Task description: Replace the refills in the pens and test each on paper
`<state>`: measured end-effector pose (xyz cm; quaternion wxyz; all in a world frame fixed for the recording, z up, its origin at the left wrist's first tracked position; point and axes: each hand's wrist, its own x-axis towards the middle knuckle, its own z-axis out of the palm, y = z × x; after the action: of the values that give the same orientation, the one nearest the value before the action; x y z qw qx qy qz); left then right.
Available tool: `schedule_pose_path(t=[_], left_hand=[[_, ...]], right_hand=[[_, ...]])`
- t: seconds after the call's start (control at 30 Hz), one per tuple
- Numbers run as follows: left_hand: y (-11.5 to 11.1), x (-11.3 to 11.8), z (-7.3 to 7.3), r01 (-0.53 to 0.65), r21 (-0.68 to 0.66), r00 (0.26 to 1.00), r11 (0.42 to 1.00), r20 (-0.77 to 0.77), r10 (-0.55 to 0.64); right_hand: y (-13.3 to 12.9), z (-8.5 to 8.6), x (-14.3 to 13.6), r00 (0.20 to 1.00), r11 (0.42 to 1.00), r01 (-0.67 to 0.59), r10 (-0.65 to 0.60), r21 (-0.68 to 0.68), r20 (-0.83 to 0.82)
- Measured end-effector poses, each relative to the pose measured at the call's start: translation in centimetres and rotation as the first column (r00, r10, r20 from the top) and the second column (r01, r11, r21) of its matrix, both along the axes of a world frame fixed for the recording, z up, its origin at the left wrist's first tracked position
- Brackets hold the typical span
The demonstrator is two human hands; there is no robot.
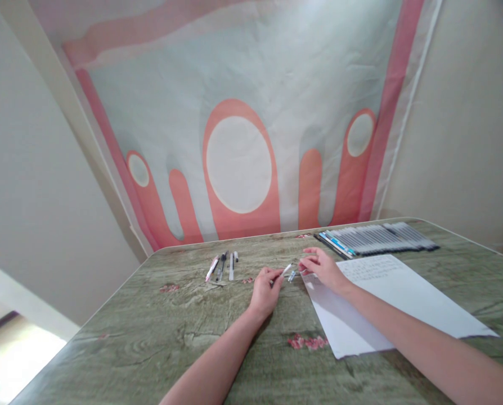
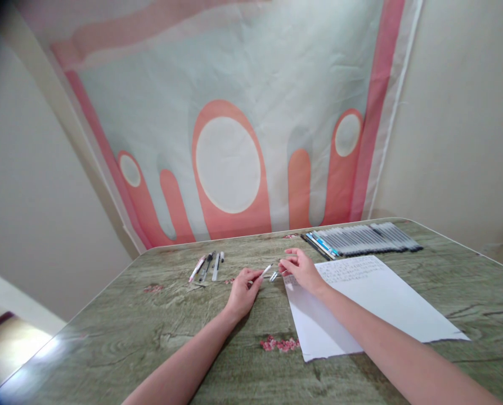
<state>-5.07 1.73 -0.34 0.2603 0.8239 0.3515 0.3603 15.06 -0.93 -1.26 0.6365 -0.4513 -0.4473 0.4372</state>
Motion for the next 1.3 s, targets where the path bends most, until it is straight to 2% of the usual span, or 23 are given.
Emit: schedule_pose_path(t=[0.17,0.3,0.43,0.67,0.97,1.3], left_hand=[[-0.10,0.04,0.10,0.003,0.032,1.000,0.999,-0.018,-0.003],[-0.15,0.06,0.18,0.003,0.045,1.000,0.999,-0.019,-0.002],[-0.14,0.07,0.14,-0.003,0.056,1.000,0.998,-0.023,0.004],[-0.15,0.06,0.05,0.002,0.075,1.000,0.997,-0.031,0.000],[-0.53,0.05,0.29,0.019,0.113,0.997,0.993,-0.082,-0.009],[-0.79,0.05,0.39,0.016,0.149,0.992,0.989,-0.123,0.002]], right_hand=[[-0.50,0.23,-0.10,0.946,0.998,0.010,-0.029,0.061,0.323],[-0.67,0.50,0.05,0.889,0.991,0.031,-0.086,0.130,0.450],[-0.55,0.46,0.04,0.876,0.981,0.012,-0.104,0.194,0.470],[-0.48,0.34,-0.06,0.880,0.986,0.011,-0.088,0.164,0.466],[-0.78,0.67,-0.30,0.789,0.976,-0.088,-0.054,0.200,0.612],[-0.52,-0.24,-0.36,0.858,0.981,-0.185,0.133,0.058,0.496]])
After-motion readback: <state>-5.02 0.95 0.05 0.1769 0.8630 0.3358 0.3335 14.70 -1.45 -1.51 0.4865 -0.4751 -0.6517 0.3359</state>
